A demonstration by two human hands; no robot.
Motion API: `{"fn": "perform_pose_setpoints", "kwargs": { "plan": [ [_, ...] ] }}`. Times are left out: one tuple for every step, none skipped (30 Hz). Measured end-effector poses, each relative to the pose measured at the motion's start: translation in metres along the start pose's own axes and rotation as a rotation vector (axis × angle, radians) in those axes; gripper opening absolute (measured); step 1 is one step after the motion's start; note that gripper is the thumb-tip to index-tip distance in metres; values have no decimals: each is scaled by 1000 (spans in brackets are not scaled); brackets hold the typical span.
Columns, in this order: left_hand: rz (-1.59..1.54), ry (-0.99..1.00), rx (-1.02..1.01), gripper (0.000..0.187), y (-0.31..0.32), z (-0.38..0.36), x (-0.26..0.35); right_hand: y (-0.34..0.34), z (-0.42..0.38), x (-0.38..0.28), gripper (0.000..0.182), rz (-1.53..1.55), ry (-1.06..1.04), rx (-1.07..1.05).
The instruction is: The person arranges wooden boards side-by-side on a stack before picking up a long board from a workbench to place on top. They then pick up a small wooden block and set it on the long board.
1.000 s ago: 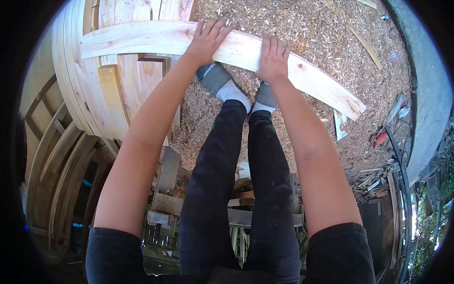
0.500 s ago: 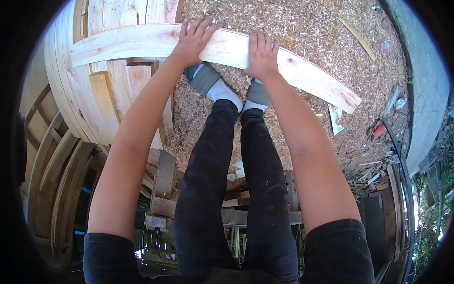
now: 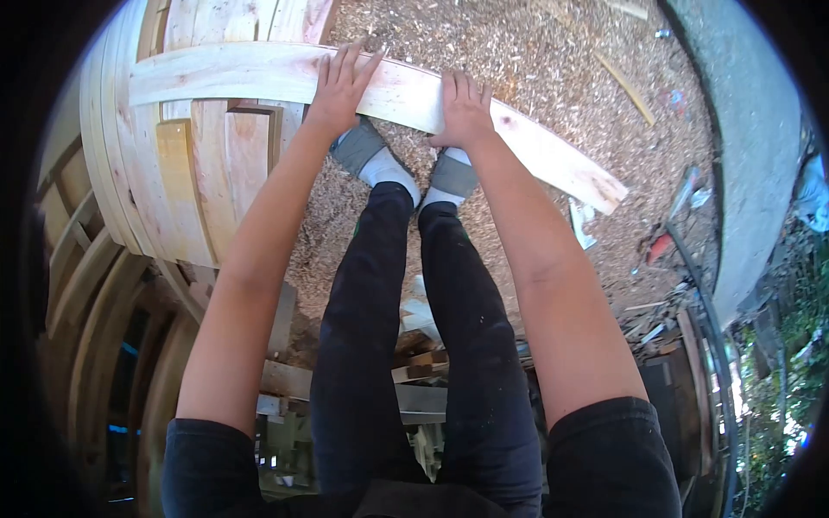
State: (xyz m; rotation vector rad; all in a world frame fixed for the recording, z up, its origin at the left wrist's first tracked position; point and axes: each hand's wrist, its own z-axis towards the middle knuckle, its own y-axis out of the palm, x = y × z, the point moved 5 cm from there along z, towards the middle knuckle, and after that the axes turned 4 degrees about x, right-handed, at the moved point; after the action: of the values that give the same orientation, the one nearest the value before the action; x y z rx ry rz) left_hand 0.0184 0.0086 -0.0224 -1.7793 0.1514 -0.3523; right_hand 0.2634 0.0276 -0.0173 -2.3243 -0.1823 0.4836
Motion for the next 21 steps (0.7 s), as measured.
{"fn": "perform_pose_setpoints", "kwargs": {
  "plan": [
    [-2, -33, 20, 132, -14, -13, 3, -10, -2, -1, 147, 18, -24, 3],
    [-163, -170, 36, 126, -32, -32, 1, -20, -4, -7, 147, -10, -55, 9],
    [-326, -305, 61, 121, -46, -50, -2, -29, -7, -14, 143, -62, -56, 37],
    [-324, -344, 89, 121, -53, -73, -5, -37, -9, -23, 138, -114, -59, 65],
    [-349, -483, 137, 119, -53, -105, -14, -44, -11, -35, 126, -110, -93, 96],
    [-375, -623, 186, 117, -55, -136, -24, -49, -12, -52, 126, -140, -132, 97],
    [-379, -664, 211, 117, -58, -162, -30, -54, -13, -74, 122, -161, -215, 108],
    [-352, -801, 209, 120, -58, -192, -40, -55, -10, -96, 118, -180, -299, 118],
    [-327, -941, 197, 124, -57, -221, -49, -50, -6, -117, 109, -149, -407, 133],
    [-329, -982, 214, 124, -55, -246, -57, -50, 0, -143, 109, -172, -444, 124],
    [-293, -1059, 174, 128, -51, -271, -66, -48, 4, -171, 106, -167, -536, 106],
    [-261, -1132, 129, 133, -45, -292, -72, -44, 7, -199, 103, -161, -623, 83],
    [-270, -1226, 76, 136, -41, -309, -81, -39, 13, -227, 99, -167, -681, 90],
    [-273, -1255, 89, 136, -38, -321, -89, -33, 21, -253, 99, -183, -709, 86],
    [-278, -1275, 69, 136, -31, -333, -96, -26, 28, -280, 96, -166, -790, 91],
    [-285, -1293, 48, 137, -25, -341, -103, -20, 34, -305, 94, -149, -870, 95],
    [-292, -1316, 65, 137, -18, -345, -109, -15, 42, -327, 94, -167, -891, 93],
    [-269, -1297, 59, 136, -17, -347, -114, -6, 47, -349, 89, -237, -973, 105],
    [-245, -1280, 50, 134, -16, -350, -117, 0, 52, -368, 85, -304, -1055, 116],
    [-248, -1303, 58, 134, -15, -353, -120, 4, 58, -383, 85, -315, -1077, 109],
    [-271, -1283, 52, 133, -18, -350, -121, 13, 63, -396, 80, -426, -1154, 142]
  ]
}}
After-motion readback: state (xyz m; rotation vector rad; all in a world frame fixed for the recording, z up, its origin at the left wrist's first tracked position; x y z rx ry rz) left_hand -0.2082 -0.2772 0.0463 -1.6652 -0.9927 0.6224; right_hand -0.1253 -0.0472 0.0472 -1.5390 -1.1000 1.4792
